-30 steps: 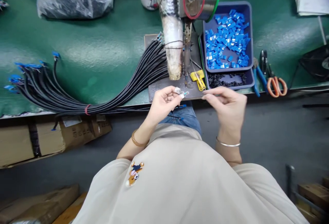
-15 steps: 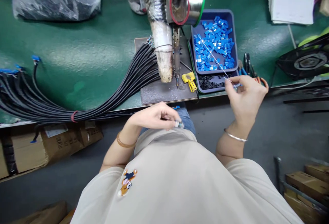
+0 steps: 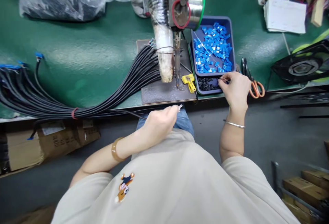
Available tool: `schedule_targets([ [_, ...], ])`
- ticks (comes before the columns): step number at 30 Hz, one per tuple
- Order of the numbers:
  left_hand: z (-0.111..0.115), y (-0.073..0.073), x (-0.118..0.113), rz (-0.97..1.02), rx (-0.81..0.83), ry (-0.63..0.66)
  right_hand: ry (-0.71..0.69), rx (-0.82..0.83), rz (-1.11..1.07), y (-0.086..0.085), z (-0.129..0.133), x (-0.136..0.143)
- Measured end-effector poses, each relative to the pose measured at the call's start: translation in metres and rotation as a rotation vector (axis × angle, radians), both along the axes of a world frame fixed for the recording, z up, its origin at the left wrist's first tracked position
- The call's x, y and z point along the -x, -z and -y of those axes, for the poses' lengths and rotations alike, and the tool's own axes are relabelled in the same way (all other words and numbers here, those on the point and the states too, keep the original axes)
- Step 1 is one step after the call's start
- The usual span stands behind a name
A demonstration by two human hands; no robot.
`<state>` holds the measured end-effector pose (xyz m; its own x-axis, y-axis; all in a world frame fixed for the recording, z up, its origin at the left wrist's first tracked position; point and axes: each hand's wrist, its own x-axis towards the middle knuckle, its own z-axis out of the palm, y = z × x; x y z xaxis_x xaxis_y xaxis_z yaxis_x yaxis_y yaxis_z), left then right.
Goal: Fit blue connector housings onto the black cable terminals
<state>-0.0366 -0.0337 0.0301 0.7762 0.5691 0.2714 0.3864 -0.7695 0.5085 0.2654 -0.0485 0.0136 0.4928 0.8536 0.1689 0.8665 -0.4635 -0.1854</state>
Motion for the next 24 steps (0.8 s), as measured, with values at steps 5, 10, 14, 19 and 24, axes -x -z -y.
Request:
schedule_targets([
  [5,-0.015,0.036,-0.012,0.682,1.032,-0.327,-0.013,-0.254,-0.141,-0.008,0.011,0.021],
  [10,-0.026,0.043,-0.012,0.799,1.336,-0.195,-0.054,-0.483,-0.659,-0.015,0.033,0.073],
  [14,-0.031,0.041,-0.012,0.78,1.377,-0.155,-0.169,-0.427,-0.996,-0.006,0.037,0.108],
  [19,-0.035,0.04,-0.013,0.739,1.38,-0.133,-0.228,-0.404,-1.119,0.011,0.023,0.13],
  [24,-0.037,0.043,-0.012,0.728,1.388,-0.118,-0.24,-0.362,-1.371,0.018,0.013,0.136],
])
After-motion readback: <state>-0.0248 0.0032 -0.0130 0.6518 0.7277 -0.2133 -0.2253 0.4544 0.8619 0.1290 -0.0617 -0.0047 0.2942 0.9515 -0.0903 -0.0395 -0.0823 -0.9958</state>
